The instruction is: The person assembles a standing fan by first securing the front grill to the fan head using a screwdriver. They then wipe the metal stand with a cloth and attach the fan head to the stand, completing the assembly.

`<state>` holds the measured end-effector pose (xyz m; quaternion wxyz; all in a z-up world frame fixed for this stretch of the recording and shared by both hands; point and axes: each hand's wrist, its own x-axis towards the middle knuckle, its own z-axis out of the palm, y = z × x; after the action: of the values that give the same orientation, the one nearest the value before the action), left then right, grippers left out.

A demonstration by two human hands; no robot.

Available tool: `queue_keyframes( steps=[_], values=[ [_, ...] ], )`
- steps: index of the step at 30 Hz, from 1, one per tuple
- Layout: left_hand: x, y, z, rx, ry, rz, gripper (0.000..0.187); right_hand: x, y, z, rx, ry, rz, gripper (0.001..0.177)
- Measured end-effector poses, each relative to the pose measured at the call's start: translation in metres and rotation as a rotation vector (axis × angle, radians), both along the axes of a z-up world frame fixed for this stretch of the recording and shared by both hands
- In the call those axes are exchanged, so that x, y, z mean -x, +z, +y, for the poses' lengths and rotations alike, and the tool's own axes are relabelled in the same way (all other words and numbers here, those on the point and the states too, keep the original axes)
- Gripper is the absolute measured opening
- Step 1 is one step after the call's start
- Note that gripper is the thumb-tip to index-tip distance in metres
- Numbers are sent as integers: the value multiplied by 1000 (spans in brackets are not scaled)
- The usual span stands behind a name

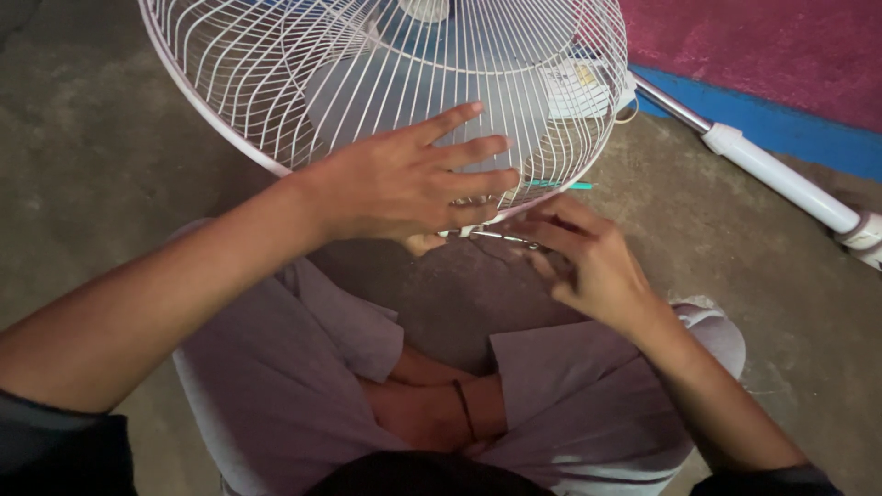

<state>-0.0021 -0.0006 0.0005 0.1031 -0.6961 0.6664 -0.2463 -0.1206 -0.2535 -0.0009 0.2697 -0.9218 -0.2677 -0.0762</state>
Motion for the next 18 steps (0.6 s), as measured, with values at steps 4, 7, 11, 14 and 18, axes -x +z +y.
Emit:
queue_keyframes(
  steps=[4,7,11,14,18],
  values=[
    [-1,-1,-1,-1,-1,15,82,-1,-3,-2,-31,-46,245,34],
    [-2,-1,0,-5,-3,2,81,-2,-8,-1,-90,-190,580,21],
    [-1,0,0,-1,1,-29,84,-1,-6,-2,97,-34,120,41],
    [0,0,0,-5,7,-34,85,3,-4,2,163,-85,41,40],
    [1,1,1,-7,8,-56,87,8,-6,8,56,-48,75,45]
  ],
)
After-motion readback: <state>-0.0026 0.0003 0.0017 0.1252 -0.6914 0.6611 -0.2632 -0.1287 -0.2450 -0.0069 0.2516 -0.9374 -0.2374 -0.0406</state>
